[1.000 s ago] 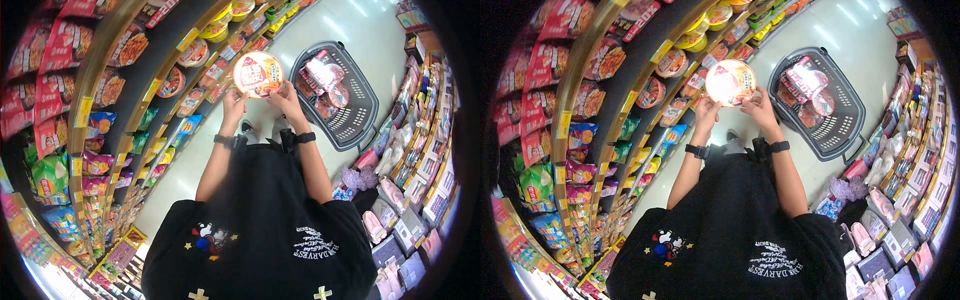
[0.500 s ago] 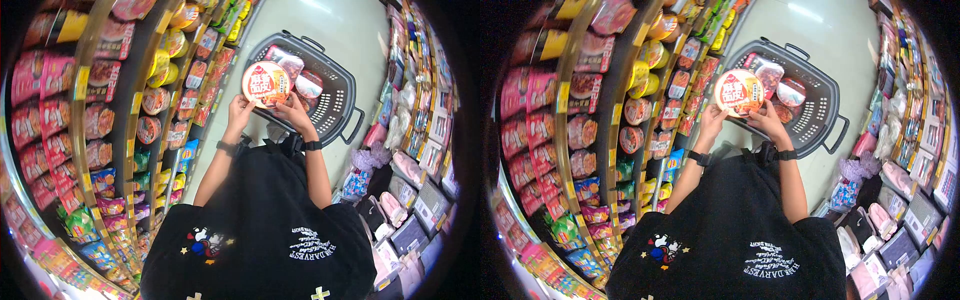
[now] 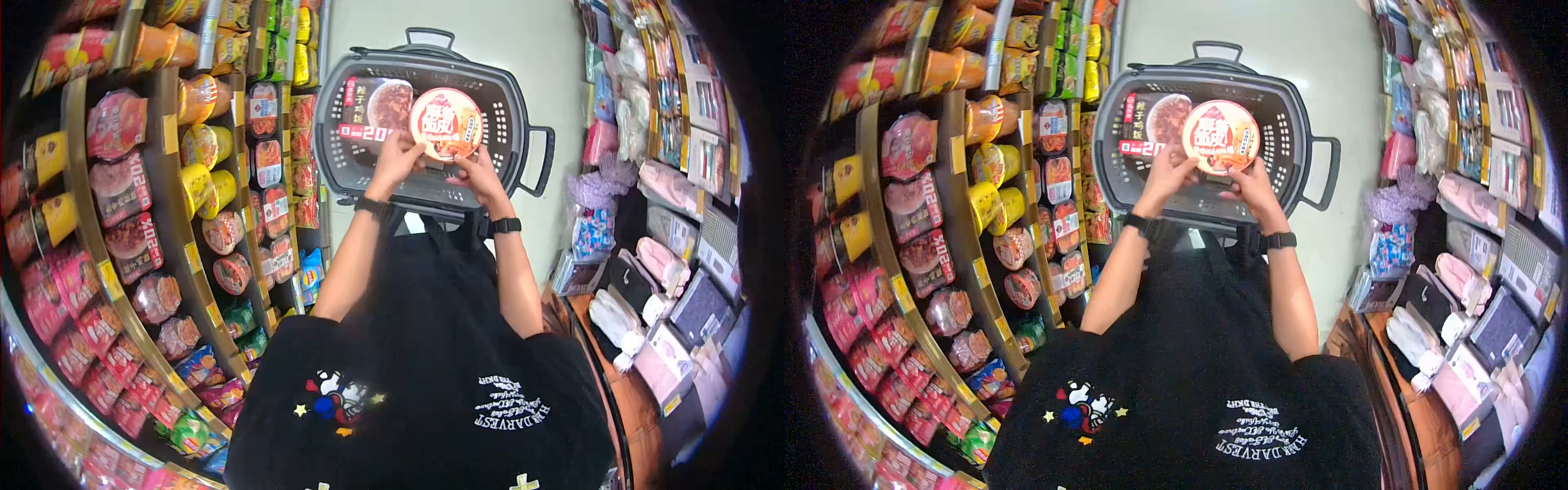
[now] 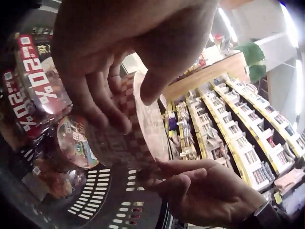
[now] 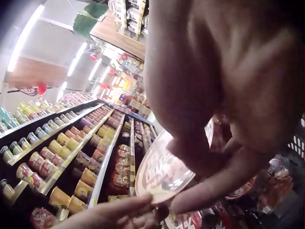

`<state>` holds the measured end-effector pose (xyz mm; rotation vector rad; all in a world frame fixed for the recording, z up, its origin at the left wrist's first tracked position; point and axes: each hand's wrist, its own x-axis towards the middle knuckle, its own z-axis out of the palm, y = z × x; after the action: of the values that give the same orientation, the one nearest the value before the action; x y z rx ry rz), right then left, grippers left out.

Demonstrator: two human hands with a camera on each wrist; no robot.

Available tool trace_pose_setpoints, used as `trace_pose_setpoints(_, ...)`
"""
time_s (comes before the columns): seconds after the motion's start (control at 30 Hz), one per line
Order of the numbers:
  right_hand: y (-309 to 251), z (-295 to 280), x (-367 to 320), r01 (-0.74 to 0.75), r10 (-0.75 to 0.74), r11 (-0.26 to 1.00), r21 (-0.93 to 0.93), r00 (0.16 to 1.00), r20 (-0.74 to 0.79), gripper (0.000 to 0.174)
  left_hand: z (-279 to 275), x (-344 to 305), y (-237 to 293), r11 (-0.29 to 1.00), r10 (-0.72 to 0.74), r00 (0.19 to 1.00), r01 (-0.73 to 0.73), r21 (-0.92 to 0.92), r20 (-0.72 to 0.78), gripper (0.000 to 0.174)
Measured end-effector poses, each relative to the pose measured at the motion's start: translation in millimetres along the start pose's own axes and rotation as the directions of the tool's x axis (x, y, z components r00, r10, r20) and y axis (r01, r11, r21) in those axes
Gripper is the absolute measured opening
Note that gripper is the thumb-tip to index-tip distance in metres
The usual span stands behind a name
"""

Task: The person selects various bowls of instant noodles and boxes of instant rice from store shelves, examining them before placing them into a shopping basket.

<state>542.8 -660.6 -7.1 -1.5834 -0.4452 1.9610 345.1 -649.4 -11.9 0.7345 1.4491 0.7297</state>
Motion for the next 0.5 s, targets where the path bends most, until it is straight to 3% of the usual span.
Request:
trace_pose_setpoints(0.07, 0.9, -8.3, 10.1, 0.01, -0.01, 1.0, 0.004, 0.999, -0.052, 0.045, 13.1, 23.8, -16.0, 0.994, 0.04, 0.999, -0.036, 0.101, -0.037, 0.035)
trace_pose_setpoints(0.1, 1.9, -13.4, 16.7, 0.019, -0.018, 1.0, 0.016, 0.997, -0.077, 0.044, 17.6, 23.8, -4.7, 0.992, -0.026, 1.0, 0.027, 0.122, -0.007, 0.041)
trace_pose_setpoints(0.23, 6.1, -20.1, 42.6, 0.014, -0.009, 1.0, 0.017, 0.976, -0.219, 0.046, 26.1, 37.8, -10.9, 0.976, -0.202, 0.965, 0.213, -0.052, 0.167, 0.06)
trace_pose_setpoints(0.33, 7.3, -15.0, 61.6, -0.016, 0.012, 1.0, -0.014, 0.971, -0.24, 0.05, 31.8, 42.8, -23.8, 0.973, -0.182, 0.964, 0.205, -0.106, 0.196, 0.055)
trace_pose_setpoints(0.37, 7.8, -12.0, 66.9, -0.03, 0.027, 1.0, -0.007, 0.962, -0.27, 0.052, 31.8, 49.3, -33.2, 0.962, -0.143, 0.949, 0.2, -0.184, 0.282, 0.052)
trace_pose_setpoints(0.47, 12.7, -8.3, 86.8, -0.047, 0.042, 0.999, -0.014, 0.969, -0.244, 0.052, 30.2, 48.7, -28.9, 0.981, -0.143, 0.947, 0.175, -0.089, 0.287, 0.054)
trace_pose_setpoints(0.5, 19.8, -11.3, 97.5, -0.033, 0.035, 0.999, 0.015, 0.977, -0.211, 0.054, 27.0, 50.0, -27.9, 0.967, -0.148, 0.931, 0.207, -0.15, 0.333, 0.062)
